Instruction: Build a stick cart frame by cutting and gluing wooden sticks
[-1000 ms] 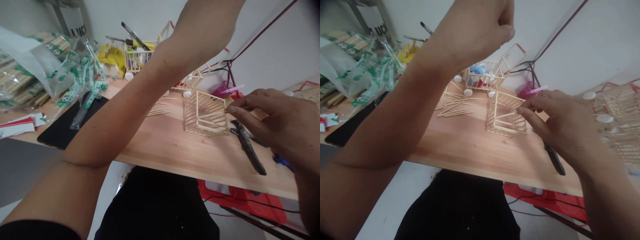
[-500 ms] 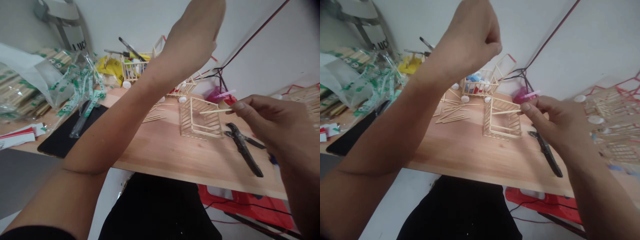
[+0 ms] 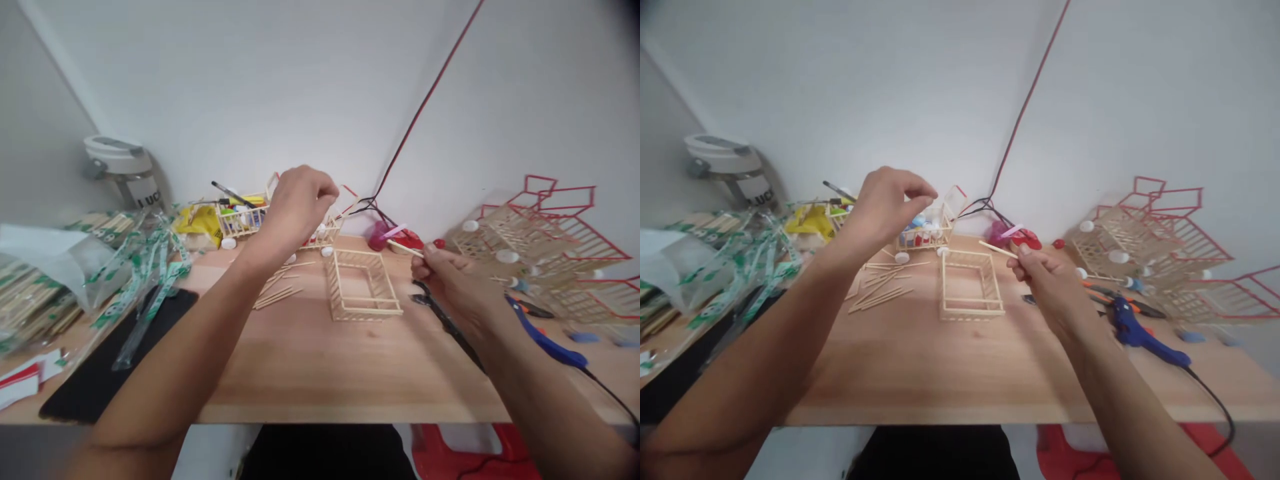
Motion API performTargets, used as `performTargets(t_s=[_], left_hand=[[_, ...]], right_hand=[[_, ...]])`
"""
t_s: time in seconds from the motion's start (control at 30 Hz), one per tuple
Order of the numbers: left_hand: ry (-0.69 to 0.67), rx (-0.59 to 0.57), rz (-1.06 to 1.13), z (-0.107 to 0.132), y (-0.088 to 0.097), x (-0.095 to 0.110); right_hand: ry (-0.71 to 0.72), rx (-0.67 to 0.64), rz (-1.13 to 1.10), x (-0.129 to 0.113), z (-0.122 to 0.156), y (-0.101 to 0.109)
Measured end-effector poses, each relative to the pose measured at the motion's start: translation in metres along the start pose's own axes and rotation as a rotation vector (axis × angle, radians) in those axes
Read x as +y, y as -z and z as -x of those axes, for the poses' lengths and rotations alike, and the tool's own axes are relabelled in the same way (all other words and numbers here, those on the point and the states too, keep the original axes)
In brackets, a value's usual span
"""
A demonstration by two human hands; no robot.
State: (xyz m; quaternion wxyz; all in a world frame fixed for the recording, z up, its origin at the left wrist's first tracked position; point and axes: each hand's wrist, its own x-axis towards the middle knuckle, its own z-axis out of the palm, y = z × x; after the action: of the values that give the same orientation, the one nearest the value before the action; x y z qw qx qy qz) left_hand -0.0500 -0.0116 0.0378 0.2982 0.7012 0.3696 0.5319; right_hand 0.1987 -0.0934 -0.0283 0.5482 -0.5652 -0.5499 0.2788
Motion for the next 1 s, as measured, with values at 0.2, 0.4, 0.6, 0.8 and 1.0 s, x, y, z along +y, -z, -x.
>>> performTargets(t_s=[0.2, 0.4, 0.6, 0.8, 1.0], left_hand=[[0.074, -0.255, 0.084, 0.015, -0.033, 0.008], [0.221, -0.358, 0.521, 0.038, -0.064, 0.011], [0.243, -0.258, 0.66, 0.048, -0.076, 0.014], [0.241, -0.228, 0.576, 0.046, -0.073, 0.02], [0.312, -0.267, 0.571, 0.039, -0.063, 0.019]], right_hand=[[-0.154, 0.02, -0.56, -0.017, 0.002, -0.008], [-0.123, 0.061, -0.654, -0.023, 0.006, -0.028], [-0.11, 0.086, -0.644, -0.021, 0.014, -0.048], [-0.055, -0.003, -0.524, -0.02, 0.029, -0.057], [0.123, 0.095, 0.203, -0.002, 0.033, 0.023]])
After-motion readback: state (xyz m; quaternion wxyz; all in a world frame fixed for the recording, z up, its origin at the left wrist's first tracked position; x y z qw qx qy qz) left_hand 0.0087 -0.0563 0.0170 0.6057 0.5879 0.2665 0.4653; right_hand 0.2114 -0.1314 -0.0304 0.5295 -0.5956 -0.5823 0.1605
